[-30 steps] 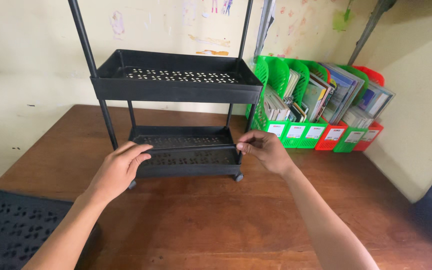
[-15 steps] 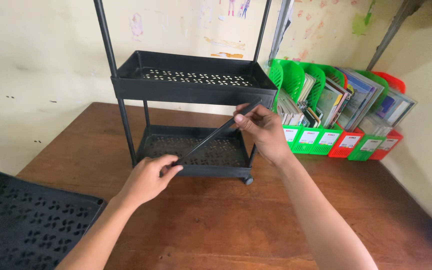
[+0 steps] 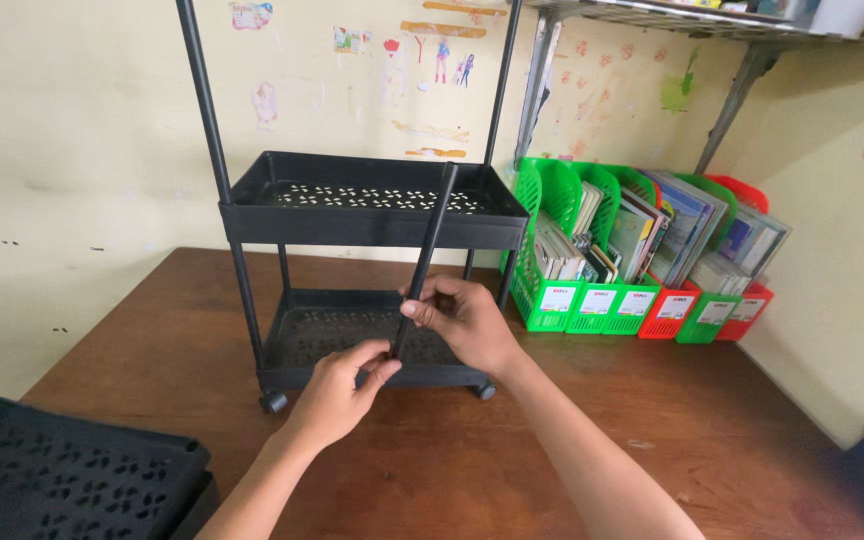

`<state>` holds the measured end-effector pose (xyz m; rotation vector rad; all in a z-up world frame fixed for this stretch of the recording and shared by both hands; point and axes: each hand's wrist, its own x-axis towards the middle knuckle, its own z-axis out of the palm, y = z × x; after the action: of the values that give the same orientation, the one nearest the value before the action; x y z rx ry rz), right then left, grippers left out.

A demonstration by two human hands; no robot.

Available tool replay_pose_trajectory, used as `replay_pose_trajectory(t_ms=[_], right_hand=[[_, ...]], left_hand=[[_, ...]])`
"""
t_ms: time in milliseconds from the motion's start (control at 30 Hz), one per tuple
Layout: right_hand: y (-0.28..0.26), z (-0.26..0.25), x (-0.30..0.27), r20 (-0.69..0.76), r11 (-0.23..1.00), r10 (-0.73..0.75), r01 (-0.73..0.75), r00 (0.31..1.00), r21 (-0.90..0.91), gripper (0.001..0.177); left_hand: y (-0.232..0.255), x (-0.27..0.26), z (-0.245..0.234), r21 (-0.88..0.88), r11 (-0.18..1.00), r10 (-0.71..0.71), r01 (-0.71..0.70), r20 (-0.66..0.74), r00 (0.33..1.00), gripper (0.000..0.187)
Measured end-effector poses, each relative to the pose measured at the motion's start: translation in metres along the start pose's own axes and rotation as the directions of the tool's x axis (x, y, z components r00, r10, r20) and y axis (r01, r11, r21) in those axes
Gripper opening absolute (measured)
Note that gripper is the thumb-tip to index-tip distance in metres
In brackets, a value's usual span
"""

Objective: The person assembles a black plastic rolling shelf by inserting vertical metal poles into the corner holes of the trays. They secure each pole by pressing it into place and then add additional trays to complete the structure.

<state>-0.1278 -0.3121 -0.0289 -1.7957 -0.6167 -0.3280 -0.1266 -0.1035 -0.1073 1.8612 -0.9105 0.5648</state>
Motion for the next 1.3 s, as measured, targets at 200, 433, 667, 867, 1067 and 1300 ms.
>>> replay_pose_trajectory(t_ms=[200,433,667,867,1067,1300], right_hand=[[-0.028,-0.010,-0.003,0.030,0.886,-0.195,0.189,0.980,-0.423,0.024],[-0.050,-0.028,0.010,0.021,0.794,-0.235,0.205,0.972,-0.572,0.030],[-0.075,-0.043,0.032,0.143,0.683,-0.307,0.323,0.941,-0.655,0.031],[-0.073,-0.072,0.048,0.144,0.551,-0.320,0.308,0.936,-0.776,0.026],[-0.042,-0.099,0.067,0.170,0.225,-0.677,0.422,0.716,-0.878,0.022],[-0.029,-0.090,0.068,-0.112,0.655,-0.173,0.030,0.979,-0.755,0.028]], left_hand=[[0.017,0.053,-0.049,0.380,0.901,0.290,-0.207,-0.175,0.941,0.075],[0.063,0.093,-0.128,0.739,0.602,0.477,-0.301,-0.031,0.878,0.078],[0.053,0.107,-0.129,0.759,0.538,0.409,-0.367,0.147,0.901,0.034],[0.015,0.119,-0.137,0.787,0.566,0.285,-0.248,0.096,0.954,0.017],[-0.022,0.133,-0.129,0.758,0.617,0.313,-0.211,0.010,0.950,0.016],[-0.035,0.133,-0.125,0.766,0.616,0.272,-0.183,0.011,0.962,0.018]])
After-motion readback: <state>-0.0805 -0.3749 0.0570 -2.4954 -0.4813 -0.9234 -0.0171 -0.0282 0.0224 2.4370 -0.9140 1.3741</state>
